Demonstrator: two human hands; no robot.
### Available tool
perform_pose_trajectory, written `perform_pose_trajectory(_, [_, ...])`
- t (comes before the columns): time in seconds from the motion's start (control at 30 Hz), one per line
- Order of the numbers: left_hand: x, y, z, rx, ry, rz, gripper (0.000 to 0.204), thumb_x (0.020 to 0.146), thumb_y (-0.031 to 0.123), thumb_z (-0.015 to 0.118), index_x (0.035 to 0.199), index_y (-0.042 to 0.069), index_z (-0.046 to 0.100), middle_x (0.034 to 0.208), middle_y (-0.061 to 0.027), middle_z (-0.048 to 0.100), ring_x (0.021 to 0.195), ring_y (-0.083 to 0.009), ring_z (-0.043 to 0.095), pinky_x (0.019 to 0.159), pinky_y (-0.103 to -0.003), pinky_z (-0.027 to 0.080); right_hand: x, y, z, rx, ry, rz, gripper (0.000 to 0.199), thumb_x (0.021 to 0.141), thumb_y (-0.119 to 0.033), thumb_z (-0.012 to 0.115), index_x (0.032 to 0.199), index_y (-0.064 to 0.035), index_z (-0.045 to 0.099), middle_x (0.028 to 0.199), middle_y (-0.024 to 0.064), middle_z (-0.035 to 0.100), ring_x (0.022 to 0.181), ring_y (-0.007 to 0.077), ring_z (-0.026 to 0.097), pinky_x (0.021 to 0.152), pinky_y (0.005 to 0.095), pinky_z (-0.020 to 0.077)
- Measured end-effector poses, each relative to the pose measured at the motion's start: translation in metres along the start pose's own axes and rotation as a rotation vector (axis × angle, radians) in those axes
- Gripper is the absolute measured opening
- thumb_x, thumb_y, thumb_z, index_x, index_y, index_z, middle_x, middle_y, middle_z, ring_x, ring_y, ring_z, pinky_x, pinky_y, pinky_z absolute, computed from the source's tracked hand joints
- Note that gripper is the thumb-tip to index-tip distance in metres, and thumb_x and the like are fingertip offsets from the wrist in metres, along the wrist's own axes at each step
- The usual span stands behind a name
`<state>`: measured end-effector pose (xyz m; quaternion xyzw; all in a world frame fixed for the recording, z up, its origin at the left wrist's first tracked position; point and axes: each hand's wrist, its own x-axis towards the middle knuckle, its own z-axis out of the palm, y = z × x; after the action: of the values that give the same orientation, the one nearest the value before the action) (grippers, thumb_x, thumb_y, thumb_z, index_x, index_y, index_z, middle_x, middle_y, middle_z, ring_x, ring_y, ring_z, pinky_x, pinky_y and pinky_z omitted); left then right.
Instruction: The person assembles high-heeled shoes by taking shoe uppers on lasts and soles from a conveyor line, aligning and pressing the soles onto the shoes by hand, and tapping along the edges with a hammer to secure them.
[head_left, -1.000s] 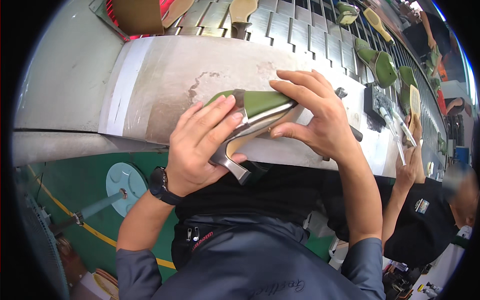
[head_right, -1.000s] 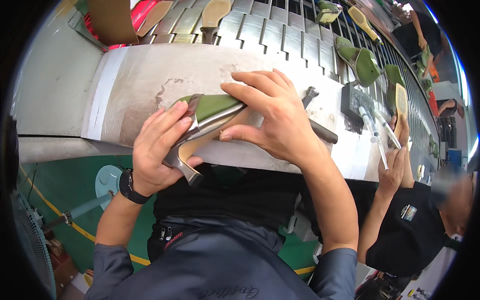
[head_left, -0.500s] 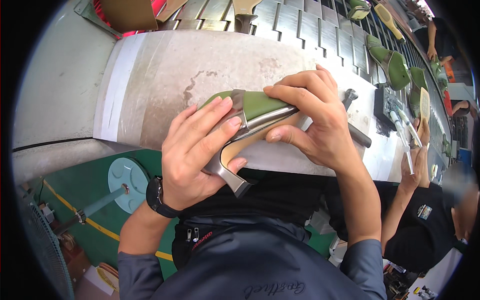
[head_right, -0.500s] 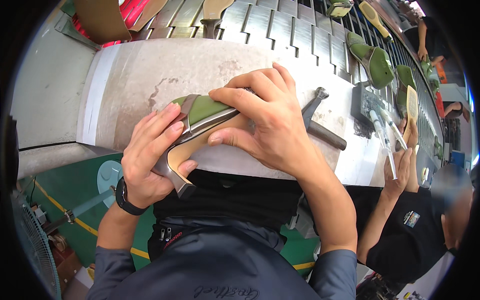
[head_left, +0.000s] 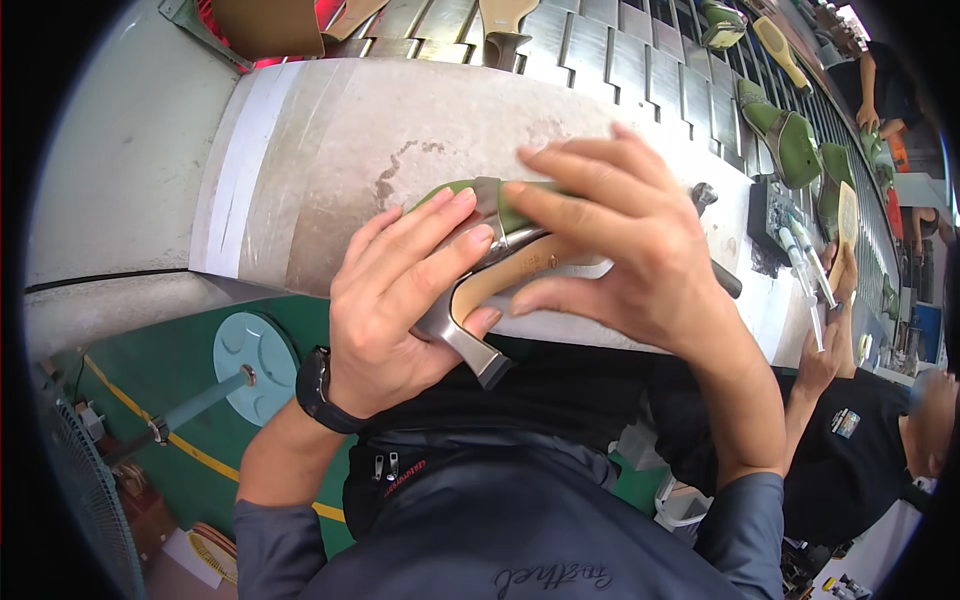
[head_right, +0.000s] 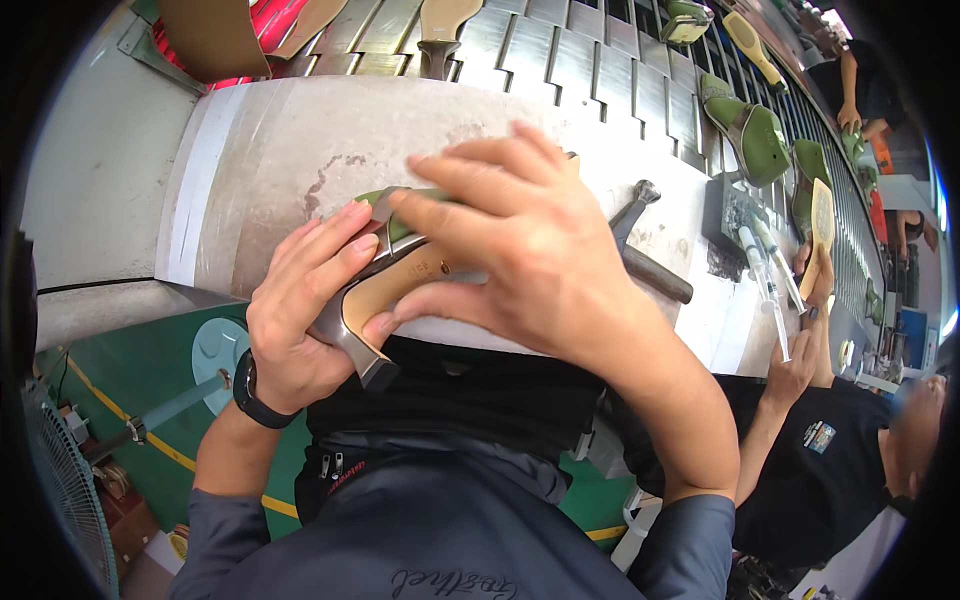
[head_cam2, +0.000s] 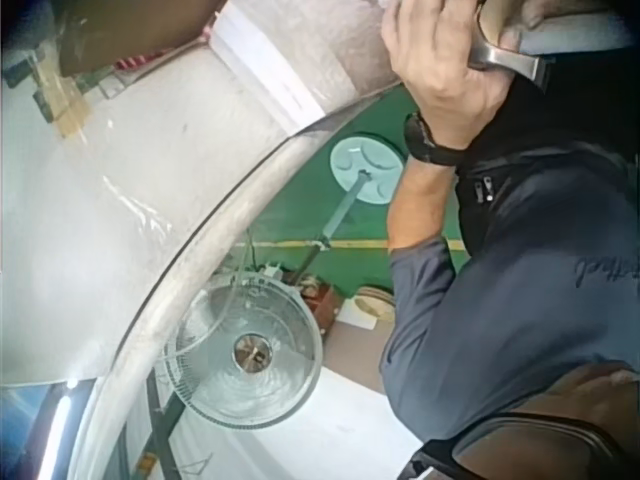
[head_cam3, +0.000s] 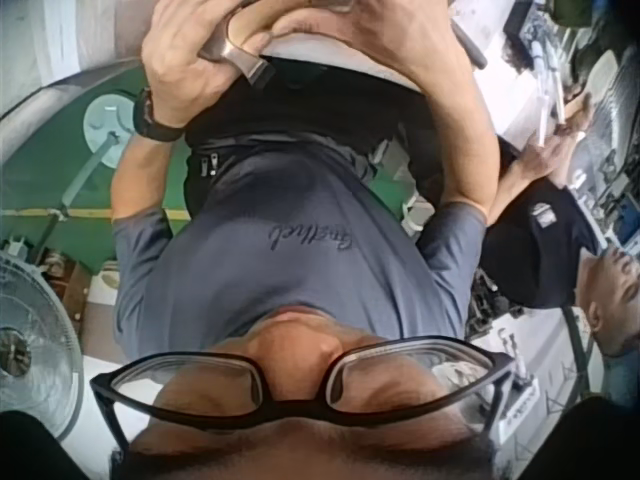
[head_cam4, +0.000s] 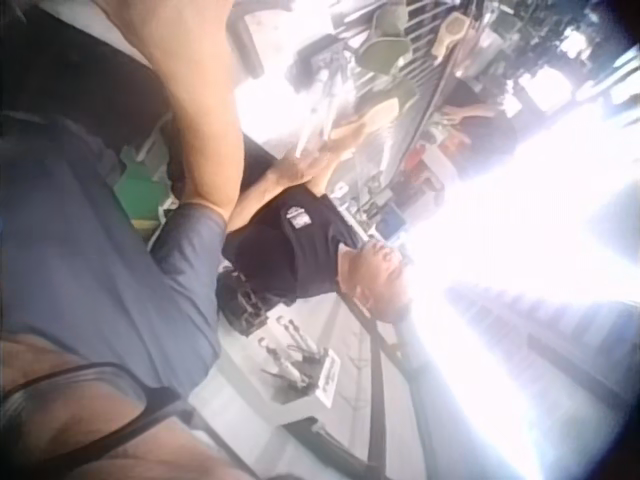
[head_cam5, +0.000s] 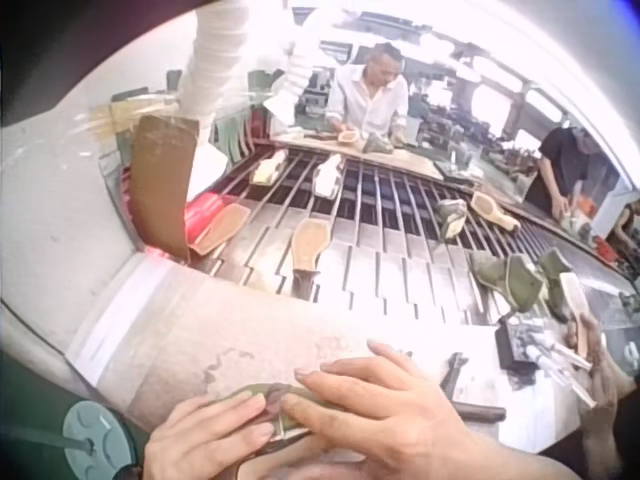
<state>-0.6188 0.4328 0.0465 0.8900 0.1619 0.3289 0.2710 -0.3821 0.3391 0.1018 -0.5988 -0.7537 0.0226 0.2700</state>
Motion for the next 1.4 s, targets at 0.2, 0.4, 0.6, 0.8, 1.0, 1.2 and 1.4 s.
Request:
perform_pose_trajectory(0.2, [-0.001,0.0,0.001,0.002,-0.005,0.003,0.058,0.079,0.017,0.092,0.133,0.006,0.071,0.142,-0.0207,0.07,0.132,-0.0372,0.068,0.113,-0.052,0.048,0.002,0.004,0.02,-0.03,0.061,-0.145,0.056,0.073,-0.042,0.089,0.118,-0.0099,0.078,0.116,0.0032,0.078,0.106,0.0222,0.073,0.099,0.0511,0.0543])
perform_pose_trajectory(0.4, [-0.008,-0.003,0.005,0.007,0.007,0.033,0.057,0.081,0.016,0.091,0.134,0.007,0.069,0.142,-0.0212,0.069,0.132,-0.0377,0.068,0.113,-0.053,0.048,0.002,0.001,0.022,-0.025,0.083,-0.175,0.051,0.072,-0.036,0.089,0.111,-0.0047,0.078,0.111,0.0061,0.079,0.101,0.0238,0.075,0.093,0.0451,0.0577])
perform_pose_trajectory(0.6, [-0.012,-0.005,0.007,0.001,0.007,0.035,0.059,0.082,0.017,0.091,0.136,0.009,0.068,0.143,-0.0203,0.069,0.133,-0.0382,0.067,0.114,-0.054,0.045,0.008,-0.008,0.017,0.007,0.021,-0.12,0.054,0.065,-0.03,0.095,0.109,-0.0029,0.08,0.107,0.0106,0.081,0.1,0.029,0.078,0.094,0.046,0.062])
perform_pose_trajectory(0.8, [-0.015,-0.007,0.01,-0.004,0.01,0.037,0.06,0.082,0.019,0.091,0.136,0.01,0.067,0.142,-0.0193,0.069,0.134,-0.039,0.067,0.116,-0.056,0.043,0.013,-0.009,0.011,0.015,-0.051,-0.109,0.053,0.064,-0.03,0.095,0.107,-0.0028,0.08,0.106,0.0112,0.081,0.1,0.0294,0.078,0.096,0.0457,0.0628])
perform_pose_trajectory(1.0, [-0.018,-0.006,0.012,-0.004,0.003,0.04,0.057,0.084,0.021,0.09,0.135,0.01,0.066,0.142,-0.0205,0.07,0.133,-0.0395,0.067,0.116,-0.058,0.041,0.019,-0.016,0.003,0.004,-0.14,-0.043,0.051,0.065,-0.032,0.095,0.104,-0.0025,0.081,0.103,0.0117,0.081,0.101,0.0302,0.079,0.097,0.0467,0.0622])
perform_pose_trajectory(1.2, [-0.023,-0.01,0.019,0.002,0.037,0.06,0.056,0.087,0.022,0.088,0.136,0.01,0.066,0.141,-0.0208,0.07,0.133,-0.0396,0.067,0.116,-0.058,0.041,0.03,-0.023,-0.003,0.134,-0.271,0.163,0.048,0.062,-0.024,0.099,0.102,-0.0028,0.082,0.105,0.0142,0.081,0.105,0.032,0.079,0.103,0.0522,0.0578])
perform_pose_trajectory(1.4, [-0.019,-0.001,0.036,0.08,0.148,0.009,0.058,0.082,0.022,0.085,0.136,0.008,0.068,0.143,-0.0166,0.069,0.131,-0.0341,0.068,0.113,-0.056,0.041,0.029,-0.026,0.001,0.02,-0.182,0.161,0.046,0.063,-0.019,0.098,0.104,-0.0046,0.082,0.108,0.0103,0.082,0.114,0.0318,0.076,0.114,0.0579,0.0482])
